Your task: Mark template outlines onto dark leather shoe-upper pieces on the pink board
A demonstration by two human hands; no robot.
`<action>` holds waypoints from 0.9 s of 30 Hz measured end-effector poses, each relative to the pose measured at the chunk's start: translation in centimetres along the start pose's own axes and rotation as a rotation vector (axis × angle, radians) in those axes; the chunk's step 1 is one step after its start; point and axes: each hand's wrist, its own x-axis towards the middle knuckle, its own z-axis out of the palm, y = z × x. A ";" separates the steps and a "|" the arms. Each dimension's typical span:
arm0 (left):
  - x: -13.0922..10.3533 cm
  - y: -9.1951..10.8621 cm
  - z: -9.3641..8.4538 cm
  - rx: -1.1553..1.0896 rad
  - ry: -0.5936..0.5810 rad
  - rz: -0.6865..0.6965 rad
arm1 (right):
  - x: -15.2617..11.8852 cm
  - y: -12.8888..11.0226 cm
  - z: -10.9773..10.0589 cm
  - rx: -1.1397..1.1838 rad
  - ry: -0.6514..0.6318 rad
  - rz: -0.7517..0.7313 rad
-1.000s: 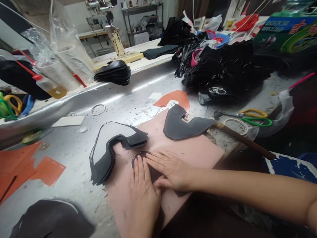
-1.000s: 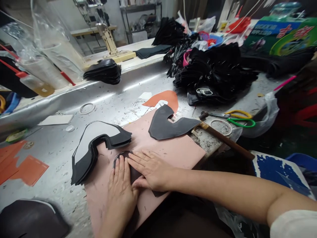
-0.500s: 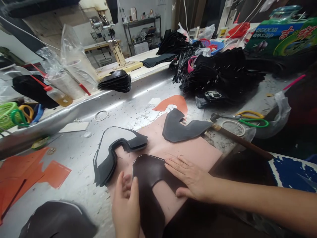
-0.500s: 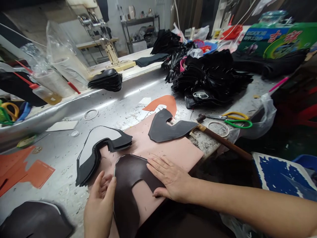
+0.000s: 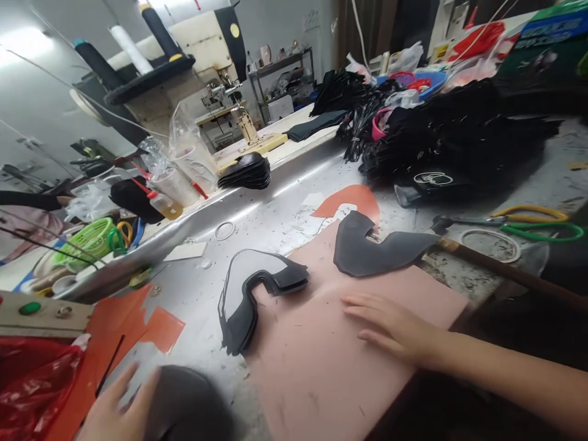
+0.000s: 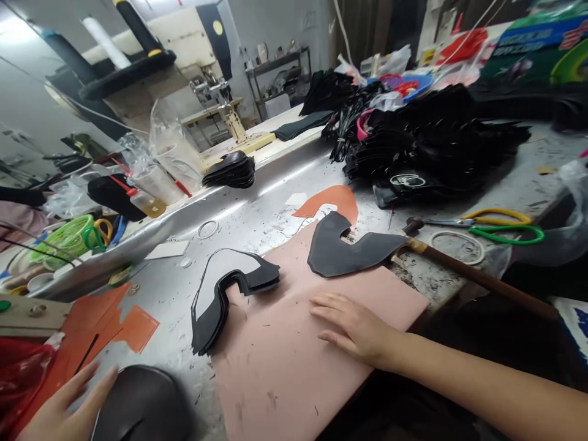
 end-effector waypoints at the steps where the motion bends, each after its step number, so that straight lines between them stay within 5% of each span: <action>1: 0.9 2.7 0.9 -0.010 -0.048 0.062 | 0.5 0.0 0.2 -0.015 0.031 -0.029; 5: 2.6 13.7 6.3 -0.056 -0.107 0.297 | 2.0 1.2 -0.6 -0.112 0.244 -0.088; 8: 2.7 17.3 9.3 -0.041 -0.138 0.281 | 2.0 4.0 -3.0 -0.256 0.366 0.007; 13: 2.4 17.0 10.0 -0.069 -0.118 0.149 | 1.0 7.4 -5.8 -0.356 0.217 0.062; 20: 3.1 17.0 9.6 -0.115 -0.127 0.011 | 2.0 7.7 -6.5 -0.311 0.129 0.055; 27: 2.8 16.7 9.4 -0.183 -0.007 0.034 | 2.2 8.5 -6.3 -0.332 0.180 0.011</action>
